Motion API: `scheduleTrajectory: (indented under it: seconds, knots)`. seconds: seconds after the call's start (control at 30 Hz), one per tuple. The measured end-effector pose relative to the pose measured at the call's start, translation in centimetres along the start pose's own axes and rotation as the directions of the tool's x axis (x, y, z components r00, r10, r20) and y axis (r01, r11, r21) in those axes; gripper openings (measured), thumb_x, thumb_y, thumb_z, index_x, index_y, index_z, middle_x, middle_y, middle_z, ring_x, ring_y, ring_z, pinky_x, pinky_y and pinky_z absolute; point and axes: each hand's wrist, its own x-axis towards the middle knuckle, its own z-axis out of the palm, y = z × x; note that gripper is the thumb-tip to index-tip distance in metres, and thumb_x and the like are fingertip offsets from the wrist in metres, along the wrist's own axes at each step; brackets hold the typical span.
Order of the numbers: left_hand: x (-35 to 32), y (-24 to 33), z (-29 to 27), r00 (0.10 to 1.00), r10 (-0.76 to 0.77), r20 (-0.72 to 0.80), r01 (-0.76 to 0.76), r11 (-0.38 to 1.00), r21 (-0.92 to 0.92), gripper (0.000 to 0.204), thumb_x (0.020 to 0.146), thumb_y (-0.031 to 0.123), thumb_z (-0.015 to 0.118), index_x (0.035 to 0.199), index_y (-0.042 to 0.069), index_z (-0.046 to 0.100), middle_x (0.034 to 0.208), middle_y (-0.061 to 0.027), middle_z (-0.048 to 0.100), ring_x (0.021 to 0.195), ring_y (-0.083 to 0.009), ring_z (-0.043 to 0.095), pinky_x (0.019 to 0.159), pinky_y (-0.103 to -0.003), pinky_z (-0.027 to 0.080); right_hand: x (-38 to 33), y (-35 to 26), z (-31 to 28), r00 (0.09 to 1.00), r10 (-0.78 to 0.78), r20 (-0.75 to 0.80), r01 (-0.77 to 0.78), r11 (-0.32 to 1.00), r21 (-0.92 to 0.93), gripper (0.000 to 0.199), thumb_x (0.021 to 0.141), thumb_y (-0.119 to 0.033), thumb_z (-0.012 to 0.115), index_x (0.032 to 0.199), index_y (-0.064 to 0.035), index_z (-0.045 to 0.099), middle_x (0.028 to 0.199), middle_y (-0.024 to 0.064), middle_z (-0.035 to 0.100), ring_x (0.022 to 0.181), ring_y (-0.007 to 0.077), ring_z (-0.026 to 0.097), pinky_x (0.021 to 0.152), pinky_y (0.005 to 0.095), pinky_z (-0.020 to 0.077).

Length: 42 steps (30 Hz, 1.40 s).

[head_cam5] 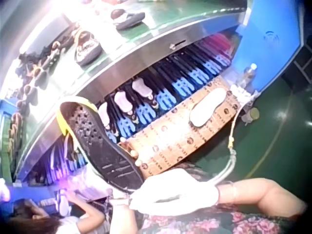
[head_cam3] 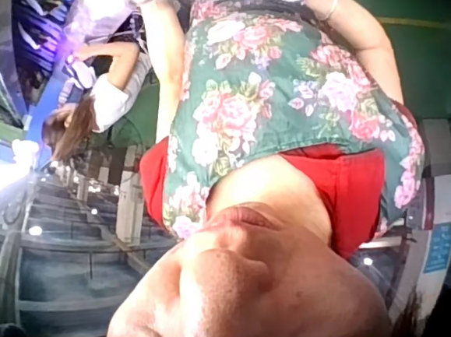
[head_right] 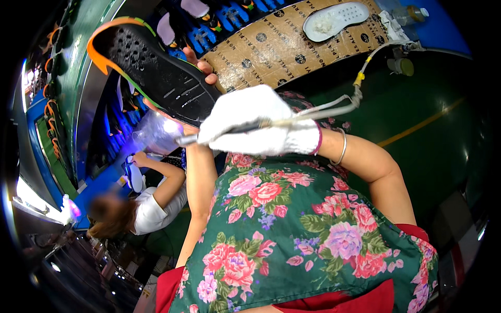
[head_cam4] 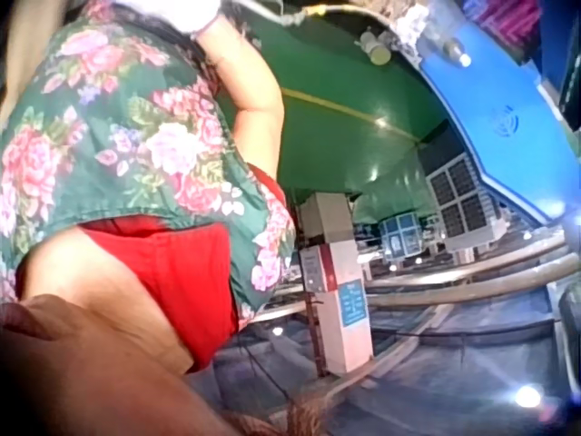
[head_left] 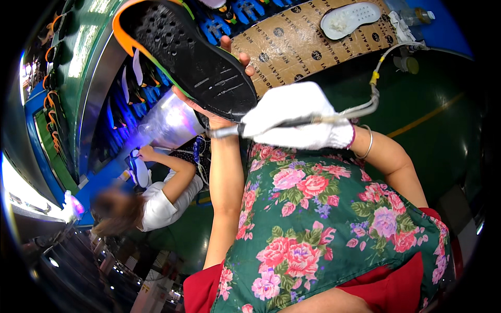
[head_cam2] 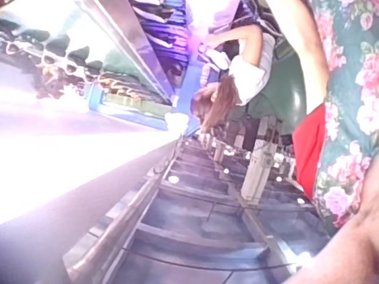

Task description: The person applies adhesive to the bottom and inner heel areas of shoe soles using a brush, then places the soles onto a conveyor belt.

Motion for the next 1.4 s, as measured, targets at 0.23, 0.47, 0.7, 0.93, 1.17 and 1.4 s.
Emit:
scheduleTrajectory:
  seconds: [0.23, 0.47, 0.7, 0.93, 1.17, 1.4]
  knots:
    - [0.2, 0.9, -0.9, 0.998, -0.051, 0.044, 0.049, 0.998, 0.049, 0.093, 0.079, 0.075, 0.066, 0.148, 0.016, 0.046, 0.143, -0.0202, 0.046, 0.109, -0.0411, 0.052, 0.087, -0.057, 0.043, -0.9, 0.9, 0.5, 0.985, -0.111, 0.131, 0.143, 0.953, -0.267, 0.017, 0.083, -0.018, 0.077, 0.099, -0.014, 0.076, 0.09, 0.0043, 0.072, 0.075, 0.0244, 0.069, 0.068, 0.0349, 0.0549]
    - [0.0, 3.1, 0.3, 0.962, -0.272, 0.026, 0.264, 0.951, 0.163, 0.115, 0.076, 0.082, 0.057, 0.151, -0.002, 0.034, 0.139, -0.0321, 0.047, 0.111, -0.0489, 0.059, 0.089, -0.062, 0.049, 0.6, 0.9, -0.7, 0.991, -0.123, 0.05, 0.133, 0.939, -0.318, 0.024, 0.08, -0.011, 0.079, 0.104, -0.0113, 0.077, 0.099, 0.0081, 0.076, 0.083, 0.0247, 0.073, 0.073, 0.0333, 0.0578]
    - [0.5, 4.8, 0.8, 0.927, -0.331, -0.177, 0.375, 0.778, 0.504, 0.116, 0.07, 0.082, 0.059, 0.148, -0.002, 0.038, 0.131, -0.0271, 0.052, 0.091, -0.0359, 0.06, 0.071, -0.044, 0.049, 0.4, -0.1, 0.6, 0.976, -0.045, 0.212, 0.066, 0.993, -0.095, 0.018, 0.082, -0.01, 0.078, 0.1, -0.011, 0.078, 0.095, 0.0082, 0.076, 0.083, 0.0237, 0.073, 0.072, 0.0334, 0.058]
    - [1.4, 6.0, 0.9, 0.887, -0.428, -0.174, 0.461, 0.798, 0.388, 0.095, 0.082, 0.058, 0.06, 0.15, -0.005, 0.036, 0.131, -0.0365, 0.055, 0.107, -0.0532, 0.064, 0.088, -0.061, 0.056, 0.3, 0.7, 0.9, 0.948, -0.171, 0.269, 0.279, 0.851, -0.445, 0.024, 0.081, -0.011, 0.078, 0.105, -0.0135, 0.077, 0.103, 0.0088, 0.076, 0.084, 0.0249, 0.072, 0.072, 0.0335, 0.0584]
    - [1.2, 6.2, 0.7, 0.879, -0.334, -0.341, 0.473, 0.707, 0.525, 0.111, 0.074, 0.077, 0.059, 0.151, 0.0, 0.038, 0.135, -0.0303, 0.051, 0.103, -0.041, 0.059, 0.08, -0.05, 0.05, 1.4, 0.3, 0.3, 0.996, 0.079, 0.052, -0.069, 0.983, -0.169, 0.008, 0.084, -0.011, 0.076, 0.092, -0.0101, 0.078, 0.089, 0.0063, 0.075, 0.078, 0.0221, 0.071, 0.075, 0.0326, 0.0567]
    - [-0.1, 3.1, 2.4, 0.864, -0.083, -0.496, 0.2, 0.962, 0.188, 0.085, 0.092, 0.064, 0.043, 0.15, 0.002, 0.042, 0.143, -0.0242, 0.054, 0.125, -0.0433, 0.057, 0.105, -0.056, 0.048, 3.2, -0.2, -2.5, 0.994, 0.005, -0.106, -0.027, 0.978, -0.207, 0.013, 0.08, 0.0, 0.077, 0.093, -0.0024, 0.077, 0.092, 0.0105, 0.076, 0.084, 0.0225, 0.073, 0.077, 0.0329, 0.0573]
